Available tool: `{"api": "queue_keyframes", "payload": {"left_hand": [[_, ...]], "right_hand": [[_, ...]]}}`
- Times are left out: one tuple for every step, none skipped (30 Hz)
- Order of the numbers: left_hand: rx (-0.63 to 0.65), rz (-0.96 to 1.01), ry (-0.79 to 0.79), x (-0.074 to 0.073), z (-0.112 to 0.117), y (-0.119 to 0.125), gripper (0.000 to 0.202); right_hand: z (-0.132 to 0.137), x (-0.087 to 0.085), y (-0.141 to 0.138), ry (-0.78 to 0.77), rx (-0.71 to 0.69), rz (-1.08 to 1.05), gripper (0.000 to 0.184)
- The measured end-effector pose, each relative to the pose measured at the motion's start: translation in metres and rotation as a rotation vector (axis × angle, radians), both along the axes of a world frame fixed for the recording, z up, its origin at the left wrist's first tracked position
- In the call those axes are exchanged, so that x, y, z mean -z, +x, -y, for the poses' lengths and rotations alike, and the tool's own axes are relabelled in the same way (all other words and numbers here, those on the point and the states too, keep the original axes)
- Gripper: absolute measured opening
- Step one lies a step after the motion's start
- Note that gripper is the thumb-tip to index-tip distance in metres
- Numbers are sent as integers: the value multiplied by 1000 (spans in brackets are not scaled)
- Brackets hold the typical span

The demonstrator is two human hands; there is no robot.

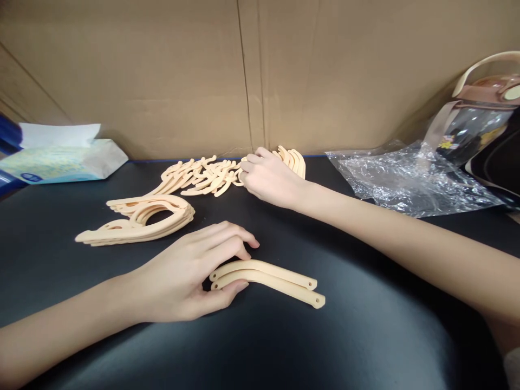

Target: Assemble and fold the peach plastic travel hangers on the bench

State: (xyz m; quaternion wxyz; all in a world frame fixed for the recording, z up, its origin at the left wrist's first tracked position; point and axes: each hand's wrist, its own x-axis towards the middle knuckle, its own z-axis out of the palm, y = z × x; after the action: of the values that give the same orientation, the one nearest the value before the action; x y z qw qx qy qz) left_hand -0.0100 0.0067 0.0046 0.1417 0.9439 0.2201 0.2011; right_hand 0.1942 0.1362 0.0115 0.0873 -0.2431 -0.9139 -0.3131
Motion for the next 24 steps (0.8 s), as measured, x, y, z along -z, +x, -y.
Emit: {"api": "queue_keyframes", "payload": {"left_hand": [[0,1,1,0,0,0,7],[0,1,1,-1,1,0,7],[-2,-1,-1,-1,1,-1,7],[-3,-3,-4,-1,1,-1,6],[-5,-4,-6,-1,1,-1,6],[-6,-4,-8,-1,1,-1,6],[-8,-3,-8,-2,1,-1,6],[-9,0,-7,-1,1,-1,6],[-9,4,-6,-1,0,-1,6],[-8,5,-6,-1,0,0,6],[-9,3,-8,-1,1,0,6],[-10,0,-12,-1,1,0,6],[-10,-2,-13,-2,1,0,5],[-12,-6,-16,-2,1,1,5],[-16,-8,-16,-2,1,1,6],[-16,-7,-16,-2,1,1,8],[-13,-7,-14,-3,1,1,11],[-9,-6,-13,-3,1,1,14],[-3,-6,-14,-3,1,1,18],[4,-5,-13,-3,0,1,21],[10,7,-4,-2,0,1,23],[12,28,14,-1,0,0,23],[5,60,47,0,1,0,23],[-10,94,93,1,1,0,23]], "right_hand": [[0,0,0,2,10,-4,33],[1,0,0,3,18,-9,32],[2,0,1,3,24,-12,32],[2,-1,2,2,28,-15,31],[3,-3,3,0,30,-16,31],[3,-6,4,-3,30,-17,31],[4,-9,6,-4,31,-19,32],[5,-13,8,-4,33,-23,33],[5,-17,10,-3,37,-30,35],[7,-21,13,0,43,-41,37],[10,-26,17,0,48,-70,38],[14,-29,20,-7,40,-86,38],[19,-32,24,-10,23,-102,38],[26,-34,28,-13,1,-116,38],[34,-35,32,-17,-32,-135,39],[43,-34,36,-14,-67,-155,39],[53,-32,39,20,-128,-173,38],[63,-29,42,53,-181,-164,35],[72,-26,44,88,-243,-159,34],[80,-21,45,96,-282,-146,31],[88,-17,46,94,-314,-171,31],[93,-13,46,69,-328,-195,31],[97,-10,46,18,-331,-202,29],[100,-6,45,-39,-351,-208,30]]}}
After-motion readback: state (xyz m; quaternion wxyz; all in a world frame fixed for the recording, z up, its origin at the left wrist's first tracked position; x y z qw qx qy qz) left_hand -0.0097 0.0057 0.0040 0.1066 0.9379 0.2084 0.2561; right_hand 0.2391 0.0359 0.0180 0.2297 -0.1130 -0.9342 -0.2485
